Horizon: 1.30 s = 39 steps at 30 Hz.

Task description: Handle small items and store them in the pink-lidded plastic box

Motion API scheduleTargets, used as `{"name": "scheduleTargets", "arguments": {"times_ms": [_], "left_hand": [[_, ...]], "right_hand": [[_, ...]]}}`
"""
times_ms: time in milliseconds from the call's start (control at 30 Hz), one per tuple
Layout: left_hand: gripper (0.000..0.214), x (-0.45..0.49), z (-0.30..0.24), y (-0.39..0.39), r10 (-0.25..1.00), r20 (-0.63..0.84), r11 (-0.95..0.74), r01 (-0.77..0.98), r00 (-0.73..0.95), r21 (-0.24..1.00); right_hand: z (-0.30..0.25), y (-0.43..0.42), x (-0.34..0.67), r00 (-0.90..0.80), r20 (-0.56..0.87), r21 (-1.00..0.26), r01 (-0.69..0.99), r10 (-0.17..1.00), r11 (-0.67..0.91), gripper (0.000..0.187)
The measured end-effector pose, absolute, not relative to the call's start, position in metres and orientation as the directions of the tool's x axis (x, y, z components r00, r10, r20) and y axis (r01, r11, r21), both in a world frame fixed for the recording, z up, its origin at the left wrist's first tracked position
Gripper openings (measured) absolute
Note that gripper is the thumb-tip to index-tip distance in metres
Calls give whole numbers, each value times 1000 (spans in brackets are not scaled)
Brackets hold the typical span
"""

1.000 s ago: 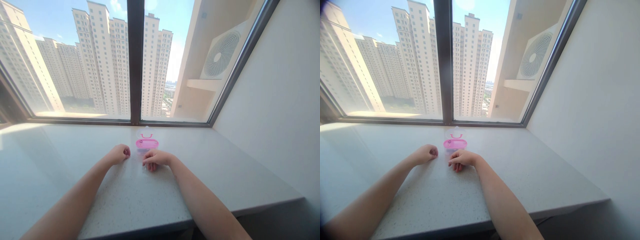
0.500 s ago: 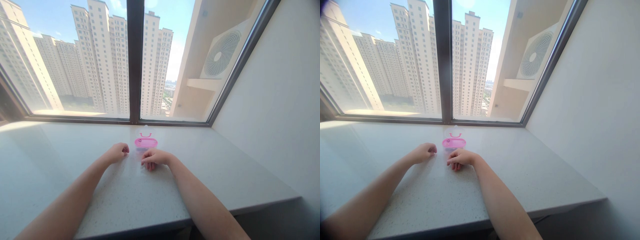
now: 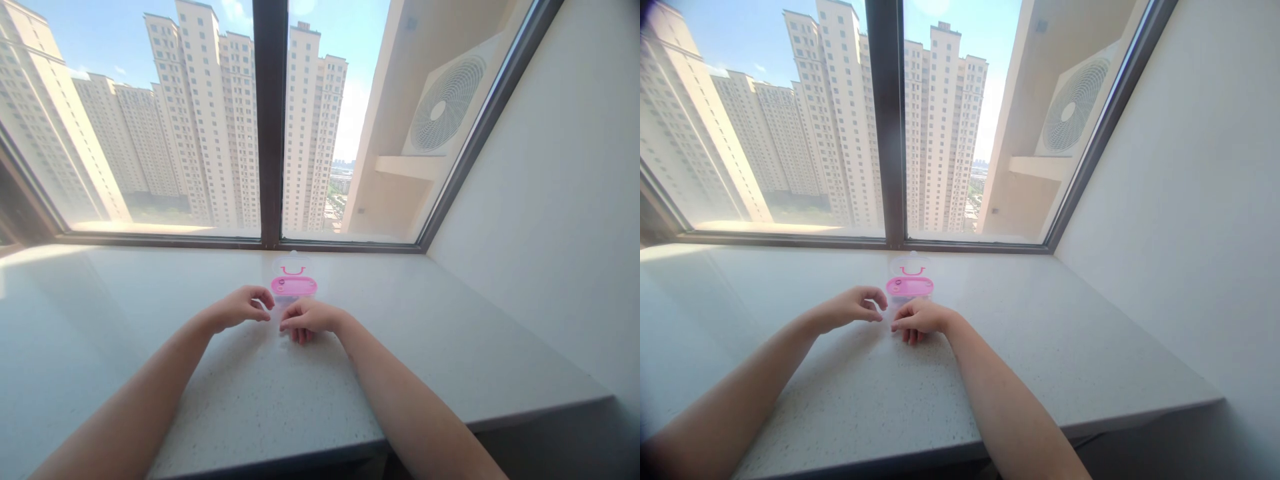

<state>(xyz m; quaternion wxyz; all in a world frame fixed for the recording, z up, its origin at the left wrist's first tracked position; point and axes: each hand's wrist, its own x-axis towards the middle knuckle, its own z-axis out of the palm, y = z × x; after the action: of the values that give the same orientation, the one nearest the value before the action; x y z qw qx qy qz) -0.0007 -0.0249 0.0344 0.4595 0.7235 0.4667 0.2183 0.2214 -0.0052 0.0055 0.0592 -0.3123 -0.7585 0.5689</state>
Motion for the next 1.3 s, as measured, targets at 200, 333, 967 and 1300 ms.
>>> {"name": "scheduleTargets", "arguments": {"times_ms": [200,333,967,1300], "left_hand": [[32,13,25,-27,824,-197,-75,447,532,891],[29,16,15,-25,817,-224,-39,440,531,897],[31,9,18,-26,790,-254,32,376,559,926],[30,5,16,-23,760,-308,26,447,572,894]], "right_hand": [[3,-5,219,-817,-222,-893,389,532,224,26],[3,-5,218,-825,-208,-883,390,525,263,23],[-1,1,224,-808,-248,-920,369,535,130,24],[-4,3,226,-813,-234,-931,346,533,118,26]]}}
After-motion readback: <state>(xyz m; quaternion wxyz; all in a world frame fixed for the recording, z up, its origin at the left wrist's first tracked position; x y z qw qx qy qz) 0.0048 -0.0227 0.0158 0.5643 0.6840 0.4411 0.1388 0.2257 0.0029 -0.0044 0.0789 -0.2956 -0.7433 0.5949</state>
